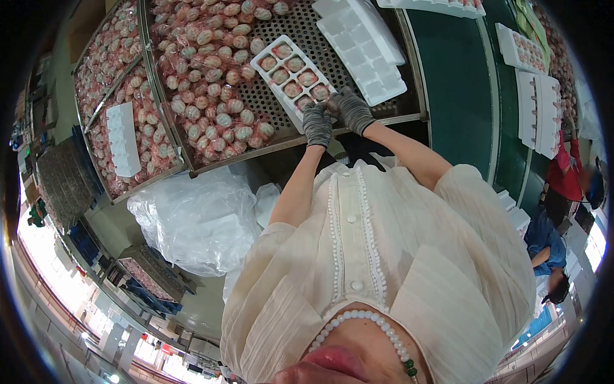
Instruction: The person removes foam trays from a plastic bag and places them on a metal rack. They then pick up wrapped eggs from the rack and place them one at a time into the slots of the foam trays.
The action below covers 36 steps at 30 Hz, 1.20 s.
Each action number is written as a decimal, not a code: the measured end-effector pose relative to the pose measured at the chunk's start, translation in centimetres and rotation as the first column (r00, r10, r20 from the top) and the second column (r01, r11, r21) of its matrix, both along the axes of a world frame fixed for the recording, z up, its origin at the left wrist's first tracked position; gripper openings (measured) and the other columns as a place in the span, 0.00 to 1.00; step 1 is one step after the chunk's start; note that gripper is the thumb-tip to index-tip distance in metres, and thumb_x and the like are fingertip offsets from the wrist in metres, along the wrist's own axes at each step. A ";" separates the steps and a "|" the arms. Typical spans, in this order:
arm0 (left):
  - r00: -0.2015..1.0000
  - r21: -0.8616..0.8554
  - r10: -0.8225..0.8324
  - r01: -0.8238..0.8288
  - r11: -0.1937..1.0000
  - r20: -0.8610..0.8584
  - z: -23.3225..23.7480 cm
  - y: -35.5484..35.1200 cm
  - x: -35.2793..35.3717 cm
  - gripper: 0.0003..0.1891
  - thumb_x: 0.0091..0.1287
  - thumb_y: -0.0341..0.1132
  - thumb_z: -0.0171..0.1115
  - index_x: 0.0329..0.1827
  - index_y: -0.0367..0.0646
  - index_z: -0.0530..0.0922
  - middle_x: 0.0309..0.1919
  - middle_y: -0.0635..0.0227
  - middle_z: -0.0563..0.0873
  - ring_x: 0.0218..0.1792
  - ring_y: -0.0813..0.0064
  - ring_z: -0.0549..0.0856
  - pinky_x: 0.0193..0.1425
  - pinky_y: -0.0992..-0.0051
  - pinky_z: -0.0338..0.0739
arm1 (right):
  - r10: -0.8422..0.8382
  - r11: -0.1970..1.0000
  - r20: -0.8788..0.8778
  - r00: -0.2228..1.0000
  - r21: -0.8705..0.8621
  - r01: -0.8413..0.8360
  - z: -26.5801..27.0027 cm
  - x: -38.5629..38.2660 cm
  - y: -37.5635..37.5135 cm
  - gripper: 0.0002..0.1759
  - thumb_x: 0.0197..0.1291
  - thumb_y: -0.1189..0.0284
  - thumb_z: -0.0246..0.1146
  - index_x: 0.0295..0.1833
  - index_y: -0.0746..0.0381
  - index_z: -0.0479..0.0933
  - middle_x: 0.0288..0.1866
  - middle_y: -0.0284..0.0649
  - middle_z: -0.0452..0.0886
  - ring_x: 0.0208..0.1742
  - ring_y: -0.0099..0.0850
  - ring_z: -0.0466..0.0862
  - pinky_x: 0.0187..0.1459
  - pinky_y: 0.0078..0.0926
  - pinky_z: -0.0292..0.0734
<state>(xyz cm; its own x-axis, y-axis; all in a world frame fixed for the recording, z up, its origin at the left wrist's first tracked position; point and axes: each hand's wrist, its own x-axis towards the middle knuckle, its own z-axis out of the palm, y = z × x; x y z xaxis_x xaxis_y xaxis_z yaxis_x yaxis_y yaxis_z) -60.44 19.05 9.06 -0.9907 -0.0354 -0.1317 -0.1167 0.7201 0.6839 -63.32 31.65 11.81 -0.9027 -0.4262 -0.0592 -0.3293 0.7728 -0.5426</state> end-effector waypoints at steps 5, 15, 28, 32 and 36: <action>0.977 -0.075 -0.056 0.073 0.995 0.208 0.0 -0.7 -0.1 0.13 0.48 0.29 0.55 0.39 0.42 0.78 0.33 0.54 0.77 0.39 0.56 0.76 0.43 0.62 0.69 | 0.179 0.961 0.074 0.981 0.202 -0.191 -1.4 -1.1 -0.3 0.15 0.43 0.70 0.61 0.39 0.60 0.73 0.38 0.47 0.73 0.40 0.42 0.74 0.41 0.36 0.71; 0.987 -0.032 -0.105 0.110 0.993 0.124 -0.7 -0.8 0.4 0.14 0.49 0.29 0.52 0.40 0.42 0.78 0.34 0.53 0.77 0.40 0.56 0.75 0.46 0.62 0.69 | 0.073 0.974 0.137 0.988 0.204 -0.101 -0.4 -0.6 -0.3 0.07 0.48 0.71 0.55 0.34 0.61 0.72 0.34 0.50 0.74 0.37 0.44 0.77 0.39 0.38 0.71; 0.951 0.013 -0.181 0.184 0.983 0.251 -0.9 -1.6 1.0 0.21 0.54 0.27 0.48 0.54 0.41 0.67 0.39 0.53 0.75 0.43 0.56 0.74 0.48 0.62 0.68 | 0.106 0.910 0.182 0.977 0.378 -0.170 -2.8 -0.8 -1.3 0.09 0.46 0.69 0.57 0.34 0.61 0.76 0.33 0.48 0.78 0.37 0.41 0.79 0.37 0.36 0.74; 0.978 -0.018 -0.210 0.210 0.977 0.007 -1.4 -1.6 2.1 0.21 0.53 0.28 0.49 0.53 0.40 0.68 0.40 0.53 0.75 0.44 0.54 0.73 0.49 0.60 0.67 | -0.018 0.920 0.246 0.969 0.384 -0.080 -1.6 -1.0 -1.8 0.08 0.45 0.70 0.57 0.31 0.60 0.76 0.30 0.47 0.78 0.35 0.41 0.79 0.36 0.36 0.74; 0.947 -0.017 -0.275 0.281 0.960 0.165 -0.9 -1.8 1.8 0.16 0.54 0.30 0.48 0.46 0.41 0.73 0.40 0.52 0.76 0.44 0.54 0.73 0.50 0.60 0.67 | 0.064 0.898 0.202 0.977 0.416 -0.145 -2.7 -0.9 -2.3 0.09 0.44 0.69 0.58 0.32 0.60 0.77 0.31 0.48 0.78 0.36 0.41 0.79 0.37 0.37 0.74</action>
